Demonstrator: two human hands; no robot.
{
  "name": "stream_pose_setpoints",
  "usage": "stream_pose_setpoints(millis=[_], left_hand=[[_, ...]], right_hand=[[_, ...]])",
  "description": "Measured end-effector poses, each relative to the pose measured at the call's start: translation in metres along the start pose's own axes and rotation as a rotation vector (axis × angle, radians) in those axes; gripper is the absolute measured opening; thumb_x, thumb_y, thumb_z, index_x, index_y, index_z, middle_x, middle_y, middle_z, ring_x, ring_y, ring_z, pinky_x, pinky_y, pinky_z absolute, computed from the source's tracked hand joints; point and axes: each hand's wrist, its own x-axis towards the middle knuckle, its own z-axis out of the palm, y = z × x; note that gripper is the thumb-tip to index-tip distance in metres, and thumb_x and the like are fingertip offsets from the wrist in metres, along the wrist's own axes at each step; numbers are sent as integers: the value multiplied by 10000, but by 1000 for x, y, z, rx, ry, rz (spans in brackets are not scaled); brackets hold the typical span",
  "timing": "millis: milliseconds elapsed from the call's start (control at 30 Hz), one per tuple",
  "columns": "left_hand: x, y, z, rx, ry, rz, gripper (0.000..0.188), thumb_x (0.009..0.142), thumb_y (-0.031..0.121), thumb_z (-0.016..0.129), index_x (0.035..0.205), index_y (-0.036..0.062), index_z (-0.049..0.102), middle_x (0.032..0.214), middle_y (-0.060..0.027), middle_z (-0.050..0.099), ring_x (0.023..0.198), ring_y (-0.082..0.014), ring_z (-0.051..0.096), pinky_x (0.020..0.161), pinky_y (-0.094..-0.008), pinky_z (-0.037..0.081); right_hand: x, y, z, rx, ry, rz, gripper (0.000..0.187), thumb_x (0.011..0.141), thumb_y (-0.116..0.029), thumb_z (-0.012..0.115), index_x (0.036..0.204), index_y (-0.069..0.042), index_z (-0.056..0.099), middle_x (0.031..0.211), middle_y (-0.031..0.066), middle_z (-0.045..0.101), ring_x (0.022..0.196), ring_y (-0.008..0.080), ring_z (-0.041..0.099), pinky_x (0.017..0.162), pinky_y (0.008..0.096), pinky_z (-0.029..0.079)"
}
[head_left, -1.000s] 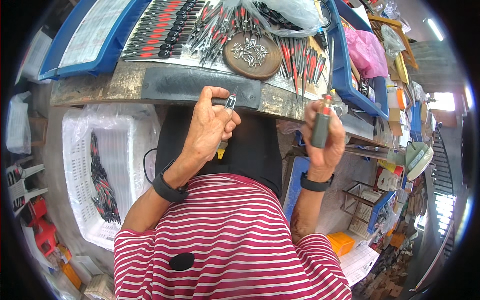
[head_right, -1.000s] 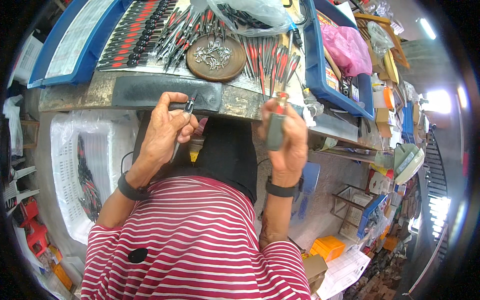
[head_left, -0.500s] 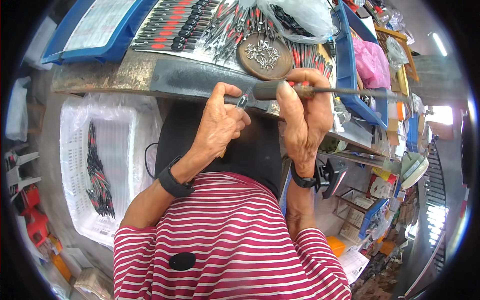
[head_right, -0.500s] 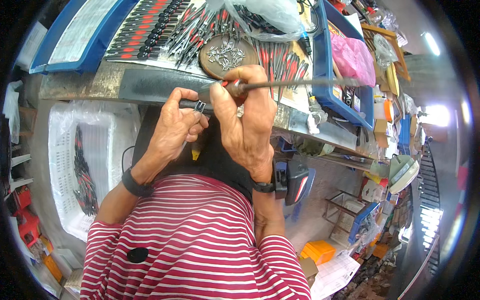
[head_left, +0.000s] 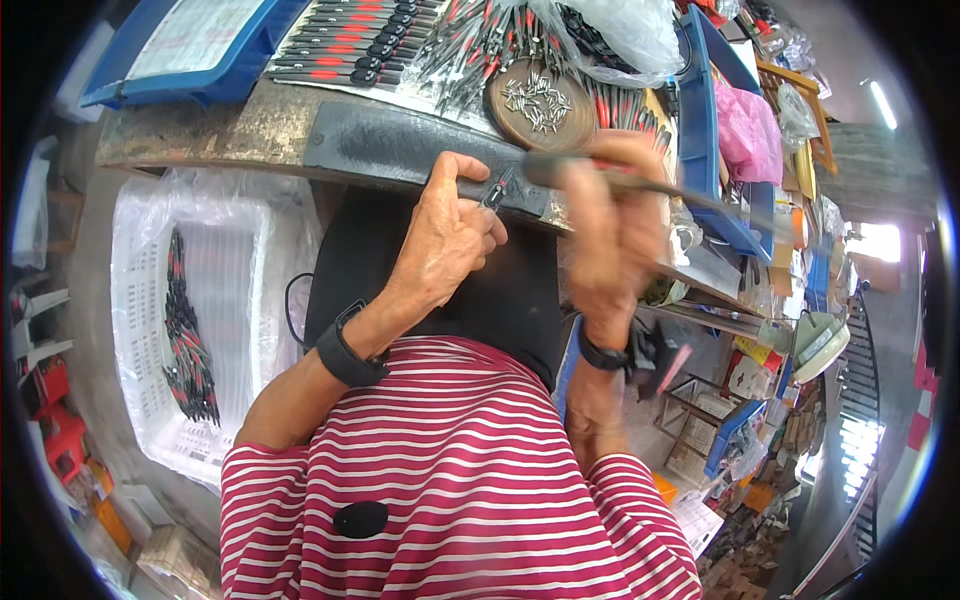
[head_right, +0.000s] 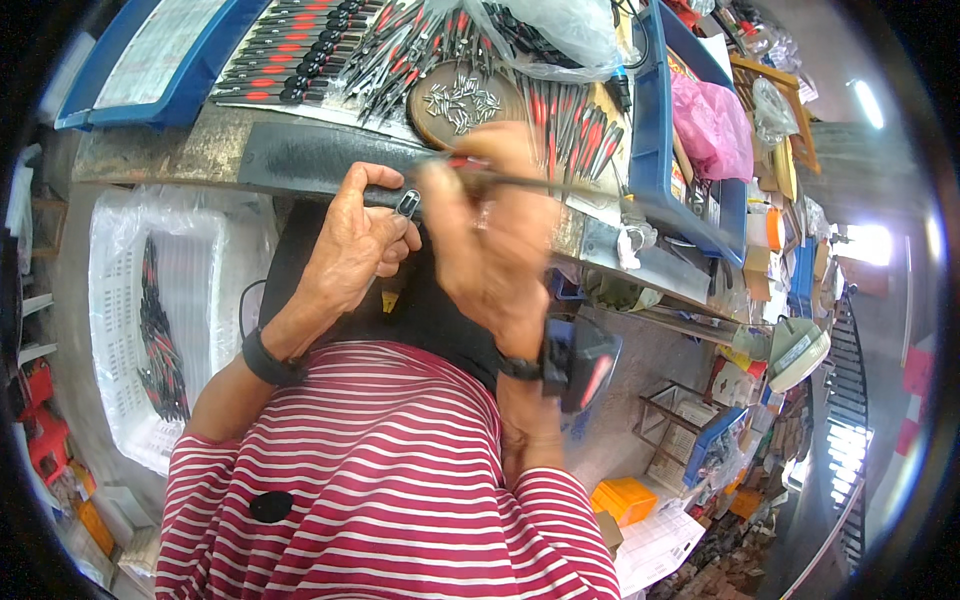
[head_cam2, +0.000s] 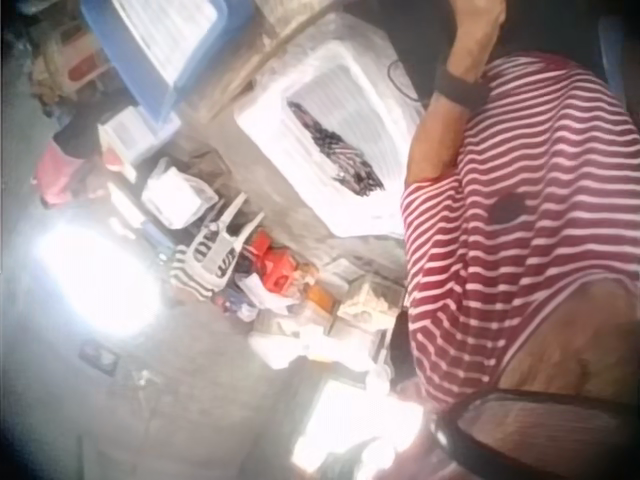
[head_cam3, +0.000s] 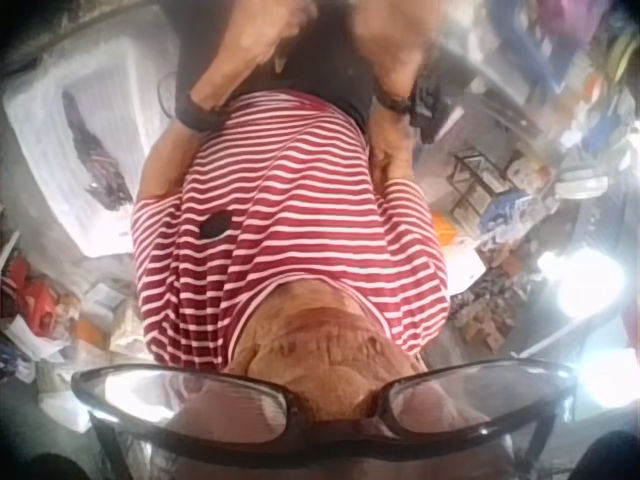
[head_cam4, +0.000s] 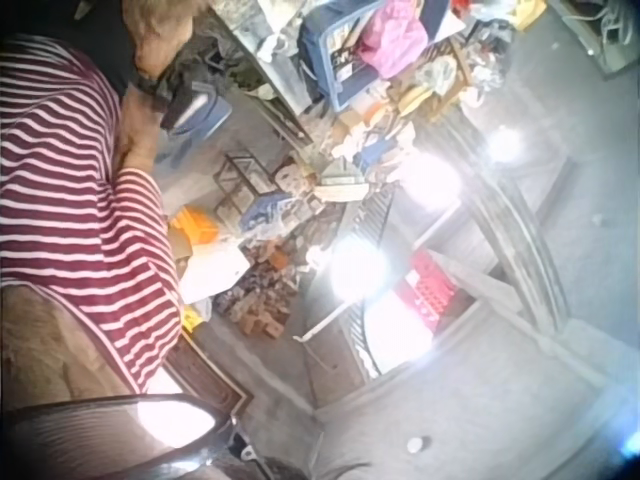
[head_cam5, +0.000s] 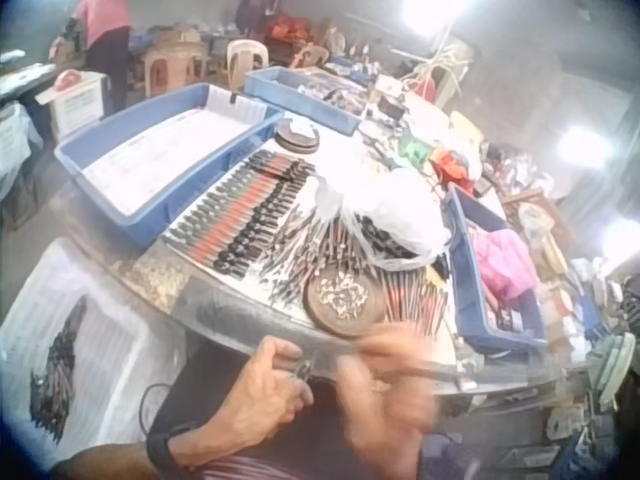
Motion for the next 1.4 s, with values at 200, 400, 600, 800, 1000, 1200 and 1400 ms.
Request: stream_pose_setpoints(millis=[200,400,600,800,1000,1200,1400], left_hand=[[0,3,-1,38,8,-28,365,814,-38,459,1151,21,335,677,-101,573,522,-63,455,443,-203,375],[-1,1,-2,-71,-37,-7,341,863,-2,489,1163,40,332,712,-119,554,524,-51,393,435,-167,308],[2,5,-3,-39,-35,-43,372,807,-32,463,1150,19,327,698,-116,567,515,-57,431,437,-182,353],[1,7,-5,-57,-73,-52,322,858,-3,458,1153,11,329,726,-109,546,550,-54,401,443,-175,315],[-7,16,-4,-29,-105,-108,270,894,76,500,1129,13,384,714,-80,546,536,-38,382,427,-166,274],[-13,27,-1,75,-99,-118,193,918,200,551,1002,34,499,612,-16,514,445,-11,321,382,-161,201],[-14,37,-8,50,-91,-119,182,892,201,555,915,24,525,603,-11,511,452,-9,327,396,-170,210]], right_hand=[[-6,10,13,54,-35,142,158,857,-83,618,975,-30,526,685,17,507,585,103,478,541,252,401],[-5,-8,-17,106,109,209,137,874,-87,587,992,-28,549,717,-2,527,572,44,452,506,188,367],[-4,8,14,-19,-100,62,145,878,-97,593,988,-29,525,716,2,524,580,90,476,513,248,392],[-14,22,-25,104,12,398,147,884,-105,582,942,16,521,670,106,621,611,159,603,541,281,462],[-23,60,-76,-384,3,395,199,855,-170,638,924,6,573,629,-5,494,562,65,421,502,237,350],[-29,99,-100,-705,-83,524,285,801,-241,621,1000,-39,597,681,172,624,633,341,607,619,433,443],[-35,115,-103,-816,10,491,274,802,-230,606,994,-34,604,737,184,643,708,367,621,668,451,457]])
